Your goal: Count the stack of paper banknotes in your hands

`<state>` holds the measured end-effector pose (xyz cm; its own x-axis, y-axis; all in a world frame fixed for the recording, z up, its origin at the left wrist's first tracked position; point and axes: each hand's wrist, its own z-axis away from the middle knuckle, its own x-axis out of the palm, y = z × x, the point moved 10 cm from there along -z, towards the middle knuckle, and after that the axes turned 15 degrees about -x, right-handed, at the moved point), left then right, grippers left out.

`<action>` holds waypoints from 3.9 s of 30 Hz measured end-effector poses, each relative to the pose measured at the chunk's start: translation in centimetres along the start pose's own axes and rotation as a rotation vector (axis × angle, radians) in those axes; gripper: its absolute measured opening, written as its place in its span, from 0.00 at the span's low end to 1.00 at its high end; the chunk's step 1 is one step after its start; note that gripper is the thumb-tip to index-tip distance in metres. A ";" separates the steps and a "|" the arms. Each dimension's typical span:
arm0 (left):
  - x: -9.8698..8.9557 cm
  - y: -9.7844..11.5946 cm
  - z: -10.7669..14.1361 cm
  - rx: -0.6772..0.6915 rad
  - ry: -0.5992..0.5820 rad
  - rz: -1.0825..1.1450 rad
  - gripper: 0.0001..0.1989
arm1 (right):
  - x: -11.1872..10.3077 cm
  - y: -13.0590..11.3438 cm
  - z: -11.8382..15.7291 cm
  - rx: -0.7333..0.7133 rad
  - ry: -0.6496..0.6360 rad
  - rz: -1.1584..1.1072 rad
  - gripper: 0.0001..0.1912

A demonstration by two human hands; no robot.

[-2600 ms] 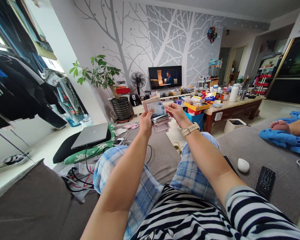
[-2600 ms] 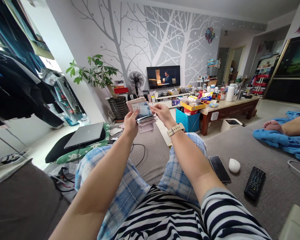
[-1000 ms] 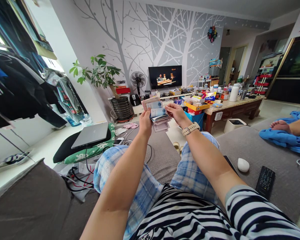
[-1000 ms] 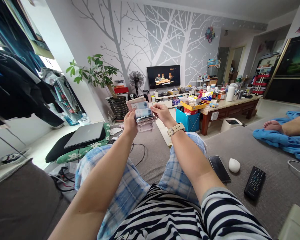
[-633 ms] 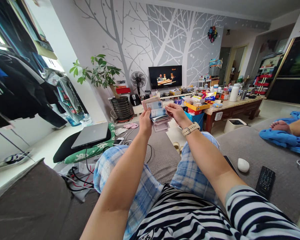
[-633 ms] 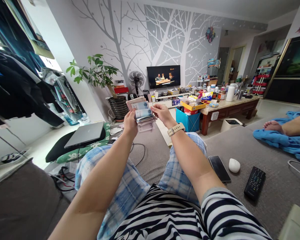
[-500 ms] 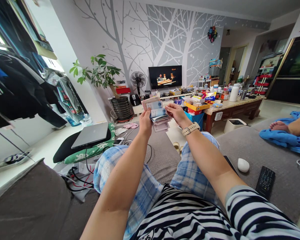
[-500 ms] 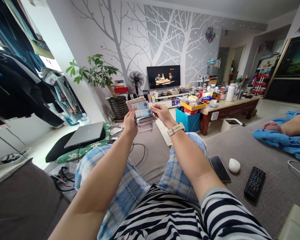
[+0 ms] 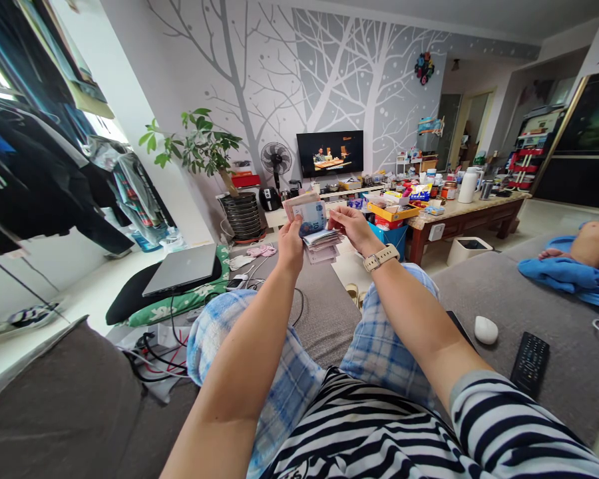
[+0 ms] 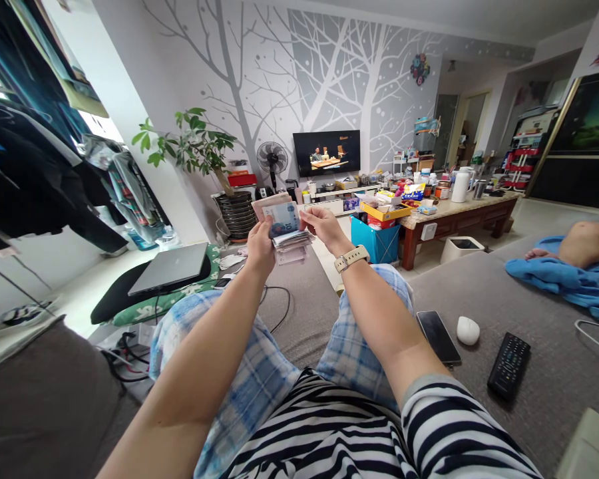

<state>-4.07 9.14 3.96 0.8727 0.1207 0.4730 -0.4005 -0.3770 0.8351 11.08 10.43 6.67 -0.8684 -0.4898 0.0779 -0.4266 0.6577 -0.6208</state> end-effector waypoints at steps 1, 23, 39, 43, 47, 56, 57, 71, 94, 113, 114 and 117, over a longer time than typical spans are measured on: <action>0.0 0.0 0.0 0.003 -0.001 0.000 0.12 | 0.0 -0.1 0.0 -0.005 0.003 0.015 0.18; 0.3 0.2 0.2 0.007 -0.016 0.002 0.10 | -0.8 0.1 -0.1 -0.005 0.053 0.056 0.18; -0.1 0.2 0.3 -0.004 0.023 -0.012 0.12 | -0.8 0.3 -0.1 0.006 0.042 0.046 0.16; -0.1 0.1 0.1 0.006 0.010 -0.009 0.12 | -0.9 0.7 -0.1 0.012 0.044 0.027 0.14; -0.1 0.0 -0.1 0.009 -0.021 0.011 0.12 | -0.8 0.8 -0.1 0.025 0.047 0.010 0.13; 0.0 0.0 -0.2 0.018 -0.019 0.003 0.11 | -0.7 0.9 0.0 0.035 0.045 -0.022 0.11; -0.1 0.0 -0.2 0.020 -0.019 0.007 0.11 | -0.7 0.9 0.0 0.033 0.043 -0.026 0.11; 0.0 0.3 0.0 0.035 -0.014 -0.007 0.12 | -0.3 1.2 0.0 0.035 0.023 -0.082 0.12; 0.3 0.0 0.0 0.016 -0.044 -0.017 0.12 | -0.9 0.2 0.0 0.017 0.068 0.059 0.18; 0.3 0.4 0.2 0.043 -0.026 -0.031 0.12 | -1.0 0.0 -0.2 -0.037 0.054 0.112 0.18; 0.3 0.4 0.2 0.045 -0.017 -0.033 0.11 | -1.0 0.0 -0.2 -0.038 0.049 0.105 0.18; 0.0 0.5 0.3 0.046 0.016 -0.048 0.11 | -0.8 0.2 -0.2 -0.029 0.037 0.086 0.17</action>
<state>-4.15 8.69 4.29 0.8861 0.1538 0.4373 -0.3448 -0.4118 0.8435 11.63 11.10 6.62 -0.9105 -0.4100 0.0541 -0.3570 0.7132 -0.6033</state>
